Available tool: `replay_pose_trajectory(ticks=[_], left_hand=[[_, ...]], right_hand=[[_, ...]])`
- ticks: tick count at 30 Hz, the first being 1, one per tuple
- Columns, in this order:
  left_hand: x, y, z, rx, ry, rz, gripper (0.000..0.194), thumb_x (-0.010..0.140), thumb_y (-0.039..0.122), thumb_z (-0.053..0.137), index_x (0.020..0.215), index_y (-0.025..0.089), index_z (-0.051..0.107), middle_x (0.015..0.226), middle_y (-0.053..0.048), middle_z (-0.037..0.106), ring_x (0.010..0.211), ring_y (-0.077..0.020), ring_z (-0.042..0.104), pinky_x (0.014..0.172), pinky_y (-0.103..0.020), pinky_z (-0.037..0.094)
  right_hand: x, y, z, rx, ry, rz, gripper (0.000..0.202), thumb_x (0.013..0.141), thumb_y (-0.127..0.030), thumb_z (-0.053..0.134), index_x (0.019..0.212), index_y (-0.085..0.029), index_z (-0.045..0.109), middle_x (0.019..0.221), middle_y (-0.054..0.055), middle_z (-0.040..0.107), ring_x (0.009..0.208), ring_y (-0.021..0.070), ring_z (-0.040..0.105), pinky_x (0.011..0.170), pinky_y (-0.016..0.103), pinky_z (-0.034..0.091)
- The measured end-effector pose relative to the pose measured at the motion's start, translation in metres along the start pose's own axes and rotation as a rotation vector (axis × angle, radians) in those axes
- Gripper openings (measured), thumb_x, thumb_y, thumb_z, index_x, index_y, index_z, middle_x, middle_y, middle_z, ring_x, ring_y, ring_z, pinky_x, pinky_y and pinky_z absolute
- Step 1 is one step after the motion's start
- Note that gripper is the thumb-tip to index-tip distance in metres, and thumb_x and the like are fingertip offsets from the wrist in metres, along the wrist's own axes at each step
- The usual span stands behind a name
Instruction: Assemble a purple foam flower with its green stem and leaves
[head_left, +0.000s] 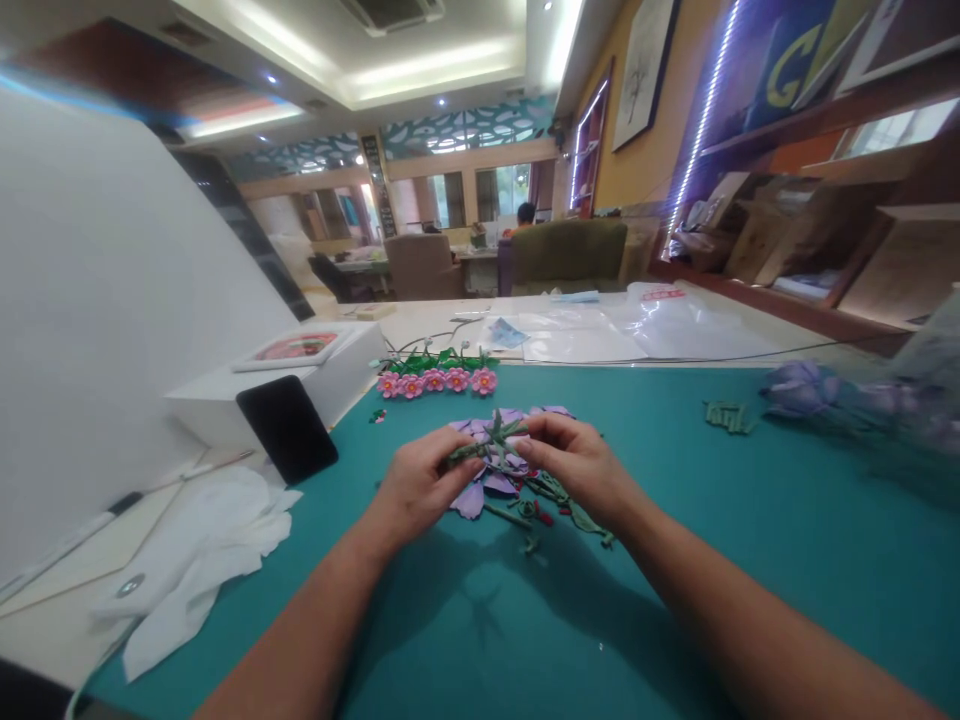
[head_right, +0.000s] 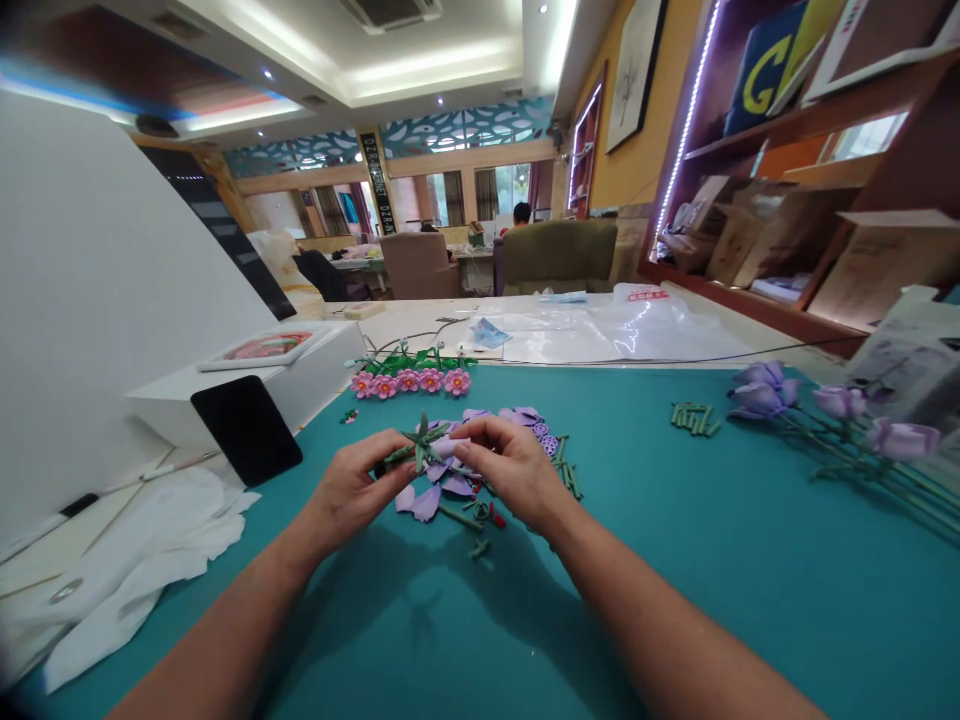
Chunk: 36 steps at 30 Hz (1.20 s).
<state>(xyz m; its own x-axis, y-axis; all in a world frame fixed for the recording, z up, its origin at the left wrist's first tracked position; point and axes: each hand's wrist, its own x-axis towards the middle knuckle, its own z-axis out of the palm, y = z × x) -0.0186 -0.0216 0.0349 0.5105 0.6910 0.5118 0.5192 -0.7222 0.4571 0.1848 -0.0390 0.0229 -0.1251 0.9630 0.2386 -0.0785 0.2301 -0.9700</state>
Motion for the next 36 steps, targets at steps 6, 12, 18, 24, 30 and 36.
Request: replay_pose_trajectory(ticks=[6, 12, 18, 24, 30, 36], left_hand=[[0.0008, 0.0027, -0.0009, -0.017, -0.009, -0.022, 0.019, 0.088, 0.032, 0.051, 0.080, 0.019, 0.062, 0.074, -0.001, 0.060, 0.065, -0.0129, 0.051, 0.064, -0.024, 0.040], [0.0006, 0.0031, 0.0004, -0.006, -0.037, -0.044, 0.021, 0.090, 0.031, 0.048, 0.077, 0.018, 0.058, 0.073, 0.000, 0.057, 0.066, -0.0131, 0.050, 0.063, -0.024, 0.038], [0.0003, 0.0018, 0.0022, -0.007, -0.068, -0.070, 0.023, 0.090, 0.033, 0.045, 0.076, 0.018, 0.055, 0.073, 0.000, 0.055, 0.068, -0.0140, 0.050, 0.063, -0.025, 0.037], [0.0007, 0.0014, 0.0028, 0.001, -0.084, -0.073, 0.021, 0.091, 0.033, 0.044, 0.078, 0.019, 0.053, 0.076, -0.001, 0.056, 0.068, -0.0148, 0.050, 0.064, -0.025, 0.039], [0.0006, 0.0001, 0.0041, 0.018, -0.086, -0.052, 0.019, 0.090, 0.031, 0.043, 0.079, 0.020, 0.053, 0.076, -0.001, 0.056, 0.068, -0.0152, 0.049, 0.065, -0.026, 0.041], [0.0002, 0.0012, 0.0043, 0.009, -0.094, -0.059, 0.020, 0.090, 0.031, 0.043, 0.075, 0.020, 0.049, 0.075, -0.001, 0.055, 0.067, -0.0153, 0.049, 0.064, -0.026, 0.040]], right_hand=[[-0.0003, 0.0007, 0.0003, -0.023, -0.003, -0.035, 0.025, 0.069, -0.041, 0.075, 0.081, -0.019, 0.069, 0.075, 0.002, 0.065, 0.066, 0.0124, 0.054, 0.061, 0.027, 0.044], [-0.0009, 0.0009, 0.0015, -0.023, 0.009, -0.055, 0.021, 0.069, -0.037, 0.075, 0.078, -0.019, 0.069, 0.075, 0.001, 0.066, 0.067, 0.0125, 0.056, 0.062, 0.027, 0.045], [-0.0017, 0.0008, 0.0022, -0.013, 0.019, -0.078, 0.016, 0.068, -0.034, 0.075, 0.076, -0.020, 0.070, 0.072, 0.000, 0.065, 0.065, 0.0121, 0.055, 0.059, 0.026, 0.045], [-0.0022, 0.0025, 0.0031, -0.025, 0.037, -0.065, 0.019, 0.067, -0.036, 0.076, 0.074, -0.020, 0.069, 0.068, 0.000, 0.064, 0.063, 0.0125, 0.055, 0.058, 0.026, 0.045], [-0.0020, 0.0025, 0.0042, -0.033, 0.062, -0.052, 0.021, 0.065, -0.039, 0.077, 0.070, -0.020, 0.068, 0.063, -0.001, 0.063, 0.058, 0.0116, 0.053, 0.055, 0.026, 0.045], [-0.0029, 0.0014, 0.0051, -0.060, 0.071, -0.044, 0.020, 0.065, -0.038, 0.075, 0.067, -0.020, 0.067, 0.057, -0.002, 0.059, 0.054, 0.0100, 0.049, 0.050, 0.024, 0.042]])
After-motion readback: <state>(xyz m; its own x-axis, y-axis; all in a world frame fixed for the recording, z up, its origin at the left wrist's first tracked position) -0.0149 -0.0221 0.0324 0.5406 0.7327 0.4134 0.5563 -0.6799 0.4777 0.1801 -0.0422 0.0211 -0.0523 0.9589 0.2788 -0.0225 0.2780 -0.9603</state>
